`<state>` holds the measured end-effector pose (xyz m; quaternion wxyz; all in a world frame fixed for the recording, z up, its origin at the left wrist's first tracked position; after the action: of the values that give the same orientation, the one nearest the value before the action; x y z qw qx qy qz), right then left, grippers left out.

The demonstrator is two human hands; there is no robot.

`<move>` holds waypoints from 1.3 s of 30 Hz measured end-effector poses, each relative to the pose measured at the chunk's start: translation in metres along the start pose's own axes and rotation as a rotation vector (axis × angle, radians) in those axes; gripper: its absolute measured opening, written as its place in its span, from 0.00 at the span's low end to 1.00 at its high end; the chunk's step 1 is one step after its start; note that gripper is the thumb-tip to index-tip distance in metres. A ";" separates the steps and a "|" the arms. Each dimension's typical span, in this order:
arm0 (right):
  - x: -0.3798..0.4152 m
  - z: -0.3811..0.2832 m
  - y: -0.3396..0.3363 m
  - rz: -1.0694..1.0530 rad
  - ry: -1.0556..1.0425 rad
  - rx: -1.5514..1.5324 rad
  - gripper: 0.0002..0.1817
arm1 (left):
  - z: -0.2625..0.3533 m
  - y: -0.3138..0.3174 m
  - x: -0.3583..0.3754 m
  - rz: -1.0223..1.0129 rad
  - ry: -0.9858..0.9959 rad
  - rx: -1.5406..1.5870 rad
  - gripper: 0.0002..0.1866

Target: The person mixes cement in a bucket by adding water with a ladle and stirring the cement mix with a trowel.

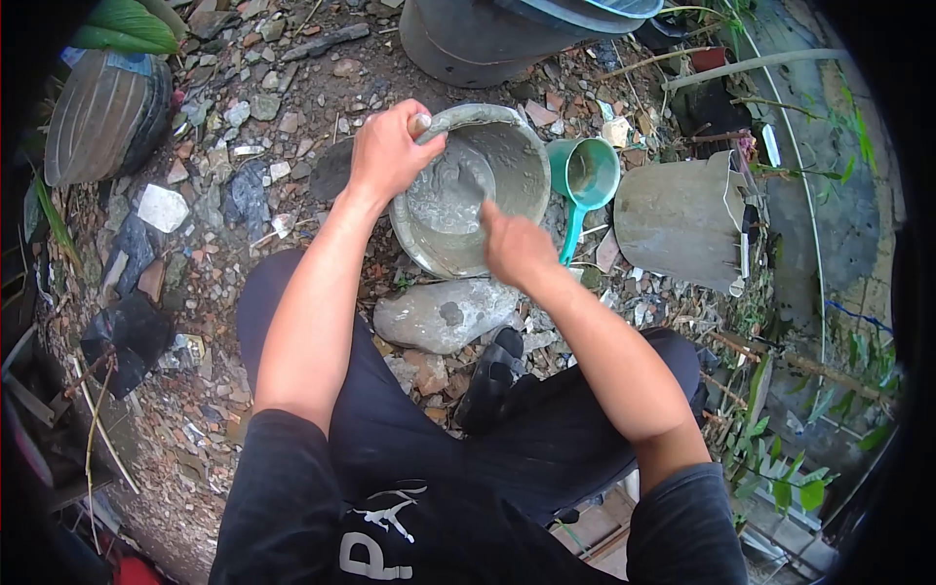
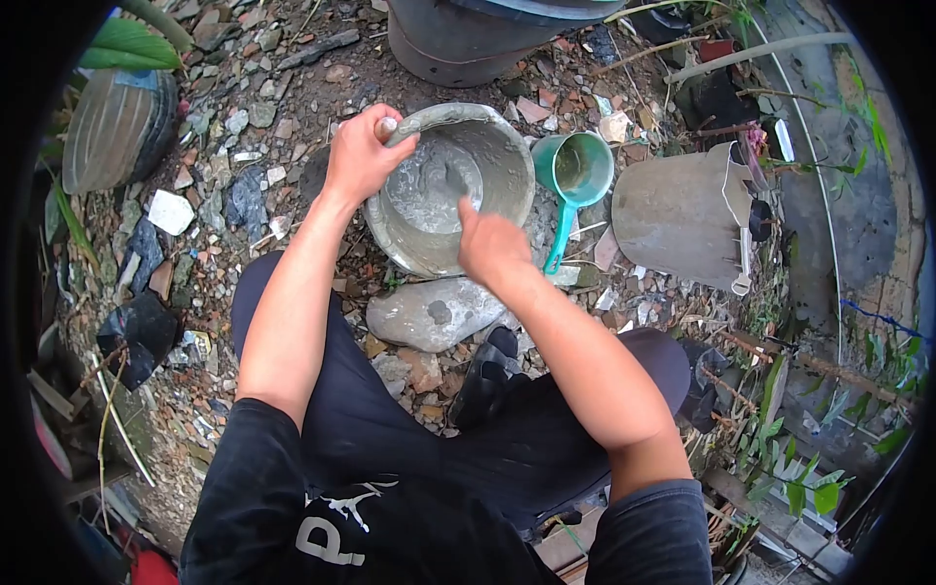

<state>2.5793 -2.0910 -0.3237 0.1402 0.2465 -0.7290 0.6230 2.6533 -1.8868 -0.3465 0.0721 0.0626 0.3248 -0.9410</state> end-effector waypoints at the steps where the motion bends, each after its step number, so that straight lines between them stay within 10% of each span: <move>1: 0.006 -0.001 0.015 -0.053 0.007 -0.009 0.23 | 0.002 -0.002 0.000 -0.017 -0.030 0.003 0.17; 13: -0.004 0.003 -0.008 -0.201 -0.035 -0.279 0.21 | -0.002 0.002 -0.001 -0.009 0.012 0.019 0.17; 23: -0.015 0.019 -0.037 0.146 -0.084 -0.144 0.21 | 0.002 -0.001 0.000 -0.043 -0.042 0.035 0.16; 39: -0.003 0.007 -0.006 -0.231 -0.080 -0.392 0.20 | 0.000 0.002 -0.002 0.012 0.002 0.014 0.18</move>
<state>2.5861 -2.0979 -0.3213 0.2270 0.3209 -0.8080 0.4389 2.6557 -1.8876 -0.3475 0.0770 0.0657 0.3180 -0.9427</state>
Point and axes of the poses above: each hand's wrist, its own x-axis away from the middle knuckle, its own y-axis out of the palm, z = x × y, the point moved 4 cm from there along -x, towards the middle knuckle, and after that the axes turned 9 degrees about -x, right-handed, at the moved point
